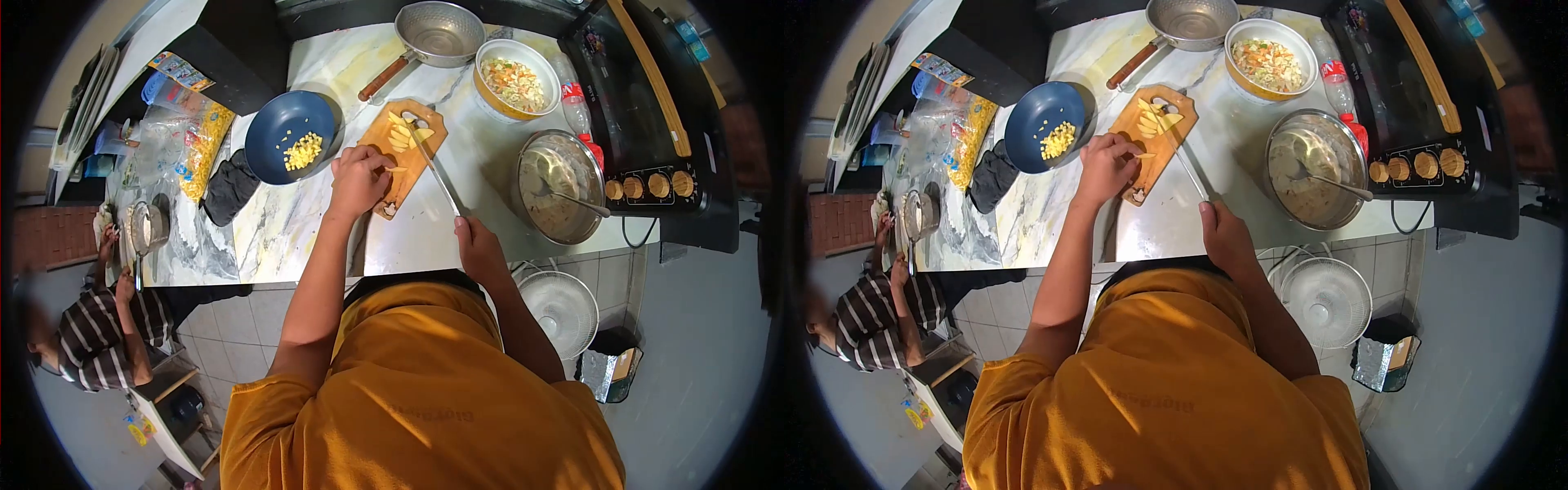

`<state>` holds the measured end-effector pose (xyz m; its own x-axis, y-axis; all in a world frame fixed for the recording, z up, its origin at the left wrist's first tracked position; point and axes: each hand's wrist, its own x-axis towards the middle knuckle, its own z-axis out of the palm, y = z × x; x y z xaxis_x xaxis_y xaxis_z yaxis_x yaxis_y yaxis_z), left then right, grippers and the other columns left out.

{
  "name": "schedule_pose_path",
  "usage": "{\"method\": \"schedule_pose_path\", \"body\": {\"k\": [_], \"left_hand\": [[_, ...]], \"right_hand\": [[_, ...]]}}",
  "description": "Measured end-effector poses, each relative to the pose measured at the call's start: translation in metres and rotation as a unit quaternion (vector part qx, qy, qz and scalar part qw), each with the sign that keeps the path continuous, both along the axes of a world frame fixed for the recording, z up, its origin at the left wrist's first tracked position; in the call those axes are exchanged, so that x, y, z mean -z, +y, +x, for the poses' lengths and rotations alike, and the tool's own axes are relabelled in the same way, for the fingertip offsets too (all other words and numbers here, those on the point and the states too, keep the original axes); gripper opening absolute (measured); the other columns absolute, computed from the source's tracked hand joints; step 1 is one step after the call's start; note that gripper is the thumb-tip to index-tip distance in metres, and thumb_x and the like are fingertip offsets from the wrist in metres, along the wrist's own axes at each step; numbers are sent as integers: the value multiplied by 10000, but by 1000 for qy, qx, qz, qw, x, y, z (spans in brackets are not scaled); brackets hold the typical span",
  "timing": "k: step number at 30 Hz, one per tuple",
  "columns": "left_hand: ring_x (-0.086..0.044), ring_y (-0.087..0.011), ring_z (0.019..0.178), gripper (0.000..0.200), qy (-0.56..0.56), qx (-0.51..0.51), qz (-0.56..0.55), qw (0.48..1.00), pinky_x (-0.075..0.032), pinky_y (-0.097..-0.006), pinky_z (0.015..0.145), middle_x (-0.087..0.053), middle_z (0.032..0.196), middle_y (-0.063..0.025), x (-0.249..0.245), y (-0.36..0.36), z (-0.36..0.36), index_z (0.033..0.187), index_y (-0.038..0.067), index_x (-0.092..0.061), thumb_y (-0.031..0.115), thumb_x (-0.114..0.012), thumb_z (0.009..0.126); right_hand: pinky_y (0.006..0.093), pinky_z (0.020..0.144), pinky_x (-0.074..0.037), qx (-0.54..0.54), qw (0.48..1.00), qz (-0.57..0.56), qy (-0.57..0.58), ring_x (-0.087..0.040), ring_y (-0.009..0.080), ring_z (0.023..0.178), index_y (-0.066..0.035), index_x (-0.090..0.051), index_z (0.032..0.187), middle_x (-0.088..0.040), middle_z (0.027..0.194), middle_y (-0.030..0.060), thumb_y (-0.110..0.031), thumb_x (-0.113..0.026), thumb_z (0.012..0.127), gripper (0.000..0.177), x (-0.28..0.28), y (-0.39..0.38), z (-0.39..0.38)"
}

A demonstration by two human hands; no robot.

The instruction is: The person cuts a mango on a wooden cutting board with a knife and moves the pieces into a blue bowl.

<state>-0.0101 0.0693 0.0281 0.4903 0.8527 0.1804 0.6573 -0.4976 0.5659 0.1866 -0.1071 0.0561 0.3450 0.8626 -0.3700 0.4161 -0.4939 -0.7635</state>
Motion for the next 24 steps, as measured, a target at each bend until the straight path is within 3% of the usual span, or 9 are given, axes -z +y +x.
{"method": "schedule_pose_path", "body": {"k": [5, 15, 17, 18, 21, 23, 24], "left_hand": [[-481, -267, 1062, 130, -22, -42, -7, 999, -330, -410, 878, -576, 1047, -29, -1, -5, -9, 840, 179, -750, 173, -762, 711], [-441, -286, 1066, 101, -26, -129, -1, 991, -324, -428, 893, -563, 1040, -46, 18, -21, 6, 820, 138, -759, 205, -759, 744], [-442, -282, 1064, 119, -15, -142, -13, 990, -318, -421, 894, -565, 1046, -44, 19, -20, 6, 818, 130, -759, 227, -765, 748], [-442, -282, 1064, 119, -14, -142, -13, 990, -318, -421, 894, -565, 1046, -44, 18, -21, 6, 818, 130, -759, 227, -765, 748], [-459, -277, 1052, 179, -7, -155, -24, 988, -323, -432, 890, -572, 1039, -38, 13, -23, 9, 836, 153, -767, 303, -797, 741], [-450, -277, 1073, 239, -2, -174, -22, 985, -307, -433, 912, -570, 1065, -46, 11, -26, 13, 885, 157, -764, 340, -810, 738], [-450, -277, 1073, 239, -2, -172, -22, 985, -307, -433, 912, -570, 1065, -46, 12, -26, 15, 885, 157, -764, 340, -810, 738]], "right_hand": [[405, 716, -478, -40, 999, 14, -2, -620, 347, 742, 14, -605, 926, -636, 789, 200, -337, -465, 1030, 392, 12, 7, -6], [411, 720, -477, -89, 996, -14, -24, -618, 373, 761, 20, -599, 905, -638, 803, 216, -339, -463, 1025, 402, 16, 5, -5], [510, 699, -454, -81, 996, 32, 0, -577, 490, 802, 6, -558, 831, -600, 804, 277, -383, -454, 1022, 446, 21, 3, -8], [510, 699, -454, -82, 996, 32, 0, -577, 490, 802, 6, -558, 831, -600, 804, 277, -383, -454, 1022, 446, 21, 3, -9], [508, 700, -453, -74, 997, 16, 15, -579, 487, 805, 3, -562, 839, -600, 811, 276, -381, -450, 1025, 441, 20, 3, -10], [378, 713, -470, -51, 999, -7, 13, -603, 294, 724, 20, -607, 902, -605, 740, 179, -349, -463, 1024, 414, 16, 3, -10], [378, 713, -470, -50, 999, -6, 13, -603, 294, 724, 20, -607, 902, -605, 740, 179, -349, -463, 1024, 414, 14, 4, -9]]}}
